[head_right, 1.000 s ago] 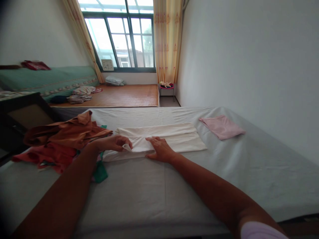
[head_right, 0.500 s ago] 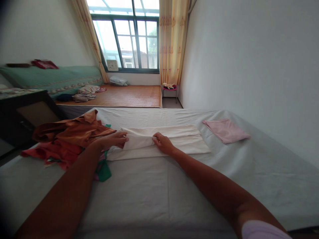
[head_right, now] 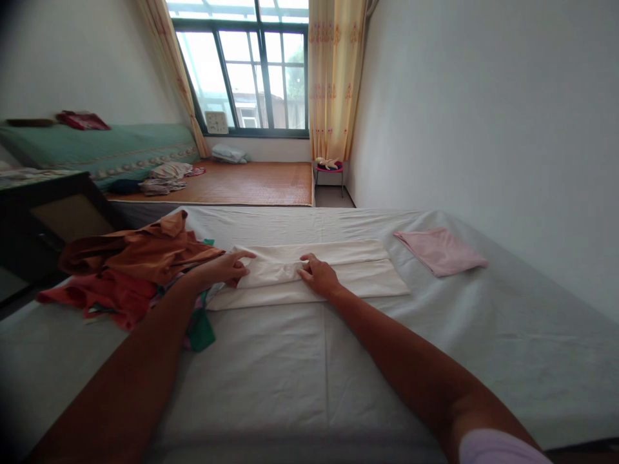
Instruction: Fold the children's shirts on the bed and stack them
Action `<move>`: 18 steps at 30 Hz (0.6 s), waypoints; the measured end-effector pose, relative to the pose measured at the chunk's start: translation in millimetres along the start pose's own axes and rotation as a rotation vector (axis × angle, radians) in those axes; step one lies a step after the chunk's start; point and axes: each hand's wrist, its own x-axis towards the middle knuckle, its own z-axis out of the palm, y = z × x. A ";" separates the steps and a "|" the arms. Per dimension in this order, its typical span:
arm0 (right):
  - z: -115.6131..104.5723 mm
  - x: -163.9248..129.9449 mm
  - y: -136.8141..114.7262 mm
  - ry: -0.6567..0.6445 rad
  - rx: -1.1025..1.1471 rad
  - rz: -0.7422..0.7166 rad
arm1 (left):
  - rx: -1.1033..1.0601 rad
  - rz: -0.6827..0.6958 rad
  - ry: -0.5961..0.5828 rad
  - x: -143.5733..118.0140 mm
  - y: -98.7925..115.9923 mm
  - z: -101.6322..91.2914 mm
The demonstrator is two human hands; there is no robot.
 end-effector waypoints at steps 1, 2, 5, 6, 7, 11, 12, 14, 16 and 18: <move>-0.6 0.5 -0.8 0.030 -0.023 -0.008 | 0.120 -0.002 0.036 -0.8 3.3 -0.6; -1.6 0.4 -2.3 0.075 -0.047 -0.030 | 0.263 0.003 0.106 -1.9 7.9 -0.9; -4.6 -4.4 -11.3 0.184 -0.137 -0.205 | 0.629 0.069 0.378 -4.5 26.6 3.2; -4.7 -7.2 -15.4 0.170 -0.172 -0.286 | 0.674 0.108 0.407 -4.6 32.8 6.9; -4.2 -10.0 -19.3 0.125 -0.207 -0.363 | 0.676 0.149 0.378 -4.2 38.3 11.7; 2.1 -17.0 -26.2 -0.080 -0.302 -0.506 | 0.554 0.249 0.076 1.4 45.5 32.6; 3.0 -17.0 -24.7 -0.095 -0.308 -0.501 | 0.542 0.231 0.057 2.9 43.7 35.5; 2.6 -15.3 -19.1 -0.093 -0.303 -0.465 | 0.527 0.155 0.057 5.2 38.0 36.4; -0.5 -13.3 -12.6 -0.074 -0.292 -0.423 | 0.513 0.069 0.047 6.2 31.8 32.2; -4.7 -12.4 -8.3 -0.058 -0.288 -0.385 | 0.549 0.005 0.052 6.0 27.5 26.3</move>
